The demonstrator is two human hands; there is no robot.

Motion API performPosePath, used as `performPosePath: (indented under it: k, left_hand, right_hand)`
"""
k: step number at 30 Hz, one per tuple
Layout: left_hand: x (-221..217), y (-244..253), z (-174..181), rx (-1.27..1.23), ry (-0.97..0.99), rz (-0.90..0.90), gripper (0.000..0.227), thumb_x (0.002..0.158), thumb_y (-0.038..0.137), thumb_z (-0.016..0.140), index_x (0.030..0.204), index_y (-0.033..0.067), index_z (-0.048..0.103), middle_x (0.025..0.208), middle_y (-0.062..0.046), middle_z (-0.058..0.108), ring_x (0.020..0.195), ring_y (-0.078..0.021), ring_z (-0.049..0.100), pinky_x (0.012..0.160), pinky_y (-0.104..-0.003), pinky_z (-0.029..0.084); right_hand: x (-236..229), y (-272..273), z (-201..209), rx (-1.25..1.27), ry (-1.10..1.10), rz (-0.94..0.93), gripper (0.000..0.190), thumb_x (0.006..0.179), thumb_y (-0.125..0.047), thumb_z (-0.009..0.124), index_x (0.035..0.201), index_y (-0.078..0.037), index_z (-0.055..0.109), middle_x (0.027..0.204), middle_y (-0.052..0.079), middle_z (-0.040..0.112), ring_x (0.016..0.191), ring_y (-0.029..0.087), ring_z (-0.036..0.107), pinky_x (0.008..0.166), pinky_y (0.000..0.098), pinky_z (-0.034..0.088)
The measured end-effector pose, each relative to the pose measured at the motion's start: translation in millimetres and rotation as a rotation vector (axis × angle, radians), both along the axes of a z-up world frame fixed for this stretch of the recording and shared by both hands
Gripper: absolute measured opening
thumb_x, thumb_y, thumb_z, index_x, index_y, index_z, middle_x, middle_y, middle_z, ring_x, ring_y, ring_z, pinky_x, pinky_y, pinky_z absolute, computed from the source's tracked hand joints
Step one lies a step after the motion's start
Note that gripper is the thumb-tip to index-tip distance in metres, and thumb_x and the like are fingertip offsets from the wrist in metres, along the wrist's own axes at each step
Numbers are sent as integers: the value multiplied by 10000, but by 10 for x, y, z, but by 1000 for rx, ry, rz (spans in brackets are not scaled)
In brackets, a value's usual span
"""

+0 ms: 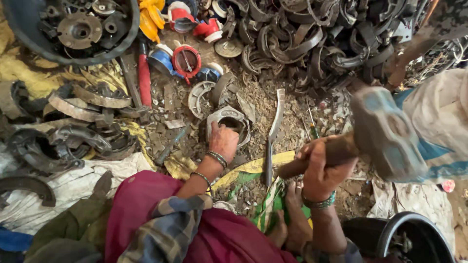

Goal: The person sits on the floor and uses a hammer to repeatedly strike a metal part placed on a metal block, breaking it into smaller pieces. The person handles the metal parts by hand, repositioning them as needed during the process.

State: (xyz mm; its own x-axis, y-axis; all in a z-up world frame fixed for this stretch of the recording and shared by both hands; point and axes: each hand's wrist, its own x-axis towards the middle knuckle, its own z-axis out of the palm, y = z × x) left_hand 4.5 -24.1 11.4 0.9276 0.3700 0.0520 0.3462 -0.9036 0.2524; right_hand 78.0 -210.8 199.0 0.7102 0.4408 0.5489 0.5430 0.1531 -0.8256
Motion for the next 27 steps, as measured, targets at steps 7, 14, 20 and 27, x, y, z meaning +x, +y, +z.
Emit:
performPosePath:
  k: [7,14,20,27]
  left_hand:
    - [-18,-116,-103,2,92,1,182,859,150,622,791,164,790,830,-93,764,903,-279,706,959,-560,397]
    - [-17,-91,-209,58,-46,29,196,873,174,621,768,177,787,793,-91,755,897,-277,699,946,-529,407]
    - [73,-72,-82,16,53,52,201,884,162,622,765,171,784,798,-92,753,890,-258,699,945,-531,383]
    - [77,-124,-127,-3,48,23,165,821,158,635,763,159,789,807,-109,753,894,-280,699,954,-546,405]
  right_hand:
    - [-158,-64,-1310,-1136,5,-123,392,950,-282,728,1130,2,528,849,240,703,756,329,654,632,437,536]
    - [-163,-26,-1168,-971,440,-170,343,945,-305,688,1142,-49,571,745,168,702,588,223,671,524,390,550]
    - [-52,-19,-148,-191,175,-3,197,1034,-150,627,1152,-49,506,812,47,650,598,137,629,524,274,568]
    - [-92,-224,-1090,-761,573,-173,217,954,-202,689,974,10,647,746,120,675,600,189,637,507,342,530]
